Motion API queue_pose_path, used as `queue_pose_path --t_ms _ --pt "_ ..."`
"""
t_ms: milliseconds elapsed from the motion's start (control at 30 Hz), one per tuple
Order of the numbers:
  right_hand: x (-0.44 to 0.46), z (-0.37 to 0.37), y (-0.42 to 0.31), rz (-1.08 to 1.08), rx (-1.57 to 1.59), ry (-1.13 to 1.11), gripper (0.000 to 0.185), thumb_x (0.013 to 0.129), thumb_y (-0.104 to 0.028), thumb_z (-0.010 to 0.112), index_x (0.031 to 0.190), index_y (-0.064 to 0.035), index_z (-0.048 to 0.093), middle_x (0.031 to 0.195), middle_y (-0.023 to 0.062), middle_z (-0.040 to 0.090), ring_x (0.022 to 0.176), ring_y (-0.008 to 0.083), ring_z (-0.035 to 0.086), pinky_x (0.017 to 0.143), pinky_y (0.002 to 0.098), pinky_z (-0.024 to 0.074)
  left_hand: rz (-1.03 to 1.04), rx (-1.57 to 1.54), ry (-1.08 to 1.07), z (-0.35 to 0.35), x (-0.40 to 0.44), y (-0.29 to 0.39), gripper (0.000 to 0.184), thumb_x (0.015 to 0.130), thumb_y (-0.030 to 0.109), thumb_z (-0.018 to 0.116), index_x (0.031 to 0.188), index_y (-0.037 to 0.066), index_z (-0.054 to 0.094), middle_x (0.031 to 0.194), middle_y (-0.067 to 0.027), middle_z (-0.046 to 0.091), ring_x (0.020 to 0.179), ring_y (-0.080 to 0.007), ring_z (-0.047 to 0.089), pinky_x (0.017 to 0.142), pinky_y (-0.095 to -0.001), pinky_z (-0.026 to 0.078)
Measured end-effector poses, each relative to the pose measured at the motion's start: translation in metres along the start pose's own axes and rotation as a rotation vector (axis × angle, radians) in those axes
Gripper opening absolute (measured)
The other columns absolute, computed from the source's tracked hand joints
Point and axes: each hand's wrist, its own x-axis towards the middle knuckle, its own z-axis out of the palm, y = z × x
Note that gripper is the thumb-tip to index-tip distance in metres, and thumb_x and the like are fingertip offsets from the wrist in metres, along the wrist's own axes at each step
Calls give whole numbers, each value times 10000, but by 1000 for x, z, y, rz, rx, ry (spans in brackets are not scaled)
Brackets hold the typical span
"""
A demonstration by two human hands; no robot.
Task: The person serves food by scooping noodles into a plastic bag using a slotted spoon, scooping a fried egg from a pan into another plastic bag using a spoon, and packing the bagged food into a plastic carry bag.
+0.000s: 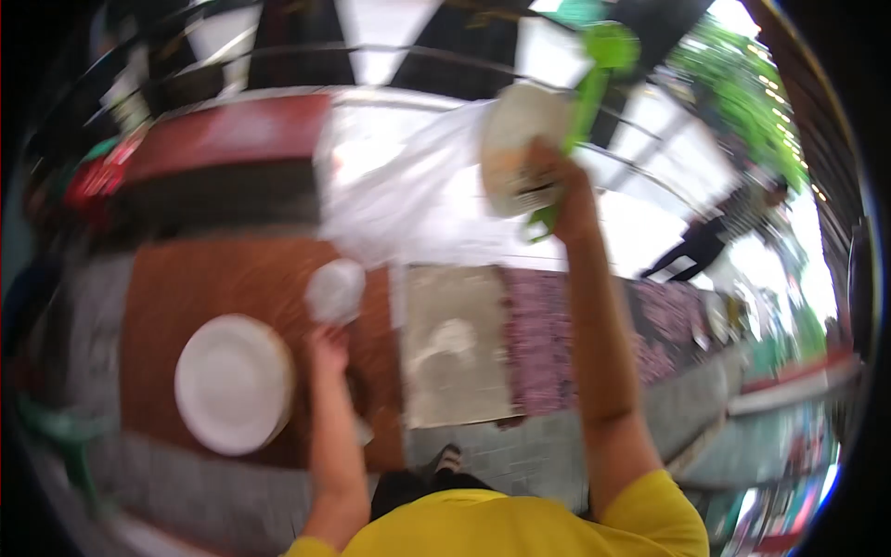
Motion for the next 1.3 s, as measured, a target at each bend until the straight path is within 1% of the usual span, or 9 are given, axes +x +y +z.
queue_pose_path --t_ms 133,300,433,600,733,767,1000,1167,1300 --pt "-80 -39 -33 186 354 142 170 800 -124 642 900 10 609 790 59 595 701 147 574 611 264 457 814 822 431 51 -63 -10 446 712 134 697 1068 -9 470 1019 -111 523 917 -270 511 798 -405 446" --pt "-199 -92 -72 155 510 86 416 813 -139 610 1152 70 490 919 144 622 776 217 651 693 317 550 1026 1027 -667 175 -198 -88 1016 620 178 814 1401 114 166 1460 -118 111 1303 -329 254 989 -528 351" --pt "-298 -153 -104 78 668 191 720 725 -175 607 1305 133 313 884 172 632 700 231 659 632 297 560 613 668 -1069 244 -268 -177 1176 595 241 858 1436 202 37 1484 -114 -11 1325 -350 217 993 -543 341" --pt "-431 -271 -120 -61 699 296 570 813 -145 589 1268 112 362 915 170 625 718 239 668 631 342 578 143 366 -1284 292 -354 -299 1055 622 147 841 1412 180 144 1472 -63 68 1286 -286 283 931 -452 424" --pt "-532 -354 -140 -66 598 488 531 786 -135 619 1218 108 430 881 155 635 725 234 671 608 330 571 -419 14 -1241 310 -407 -409 622 835 328 625 1331 114 316 1317 -91 418 1188 -276 438 918 -453 428" --pt "-557 -373 -141 -10 615 660 502 740 -112 626 1158 127 485 858 174 635 691 241 659 629 327 563 -447 134 -1223 320 -431 -430 563 892 442 471 1291 54 386 1231 -120 510 1125 -302 499 921 -472 420" --pt "-711 -532 -132 45 435 1058 286 773 -77 624 1014 67 568 898 173 644 770 269 666 686 379 565 -1317 387 -1193 335 -512 -606 606 888 479 449 1255 -3 446 1249 -182 505 1117 -329 507 924 -500 412" --pt "-764 -627 -158 12 361 1201 284 786 -41 591 1042 73 547 943 192 638 829 294 660 755 392 557 -1383 661 -1422 349 -537 -737 419 841 267 620 1167 22 526 1040 -74 578 960 -180 569 830 -338 476" --pt "-785 -709 -178 22 304 1334 242 780 -47 607 996 57 580 883 143 643 762 247 653 700 354 539 -1088 1208 -1649 375 -576 -836 251 791 83 686 1019 29 596 882 -19 597 751 -120 583 683 -246 478"
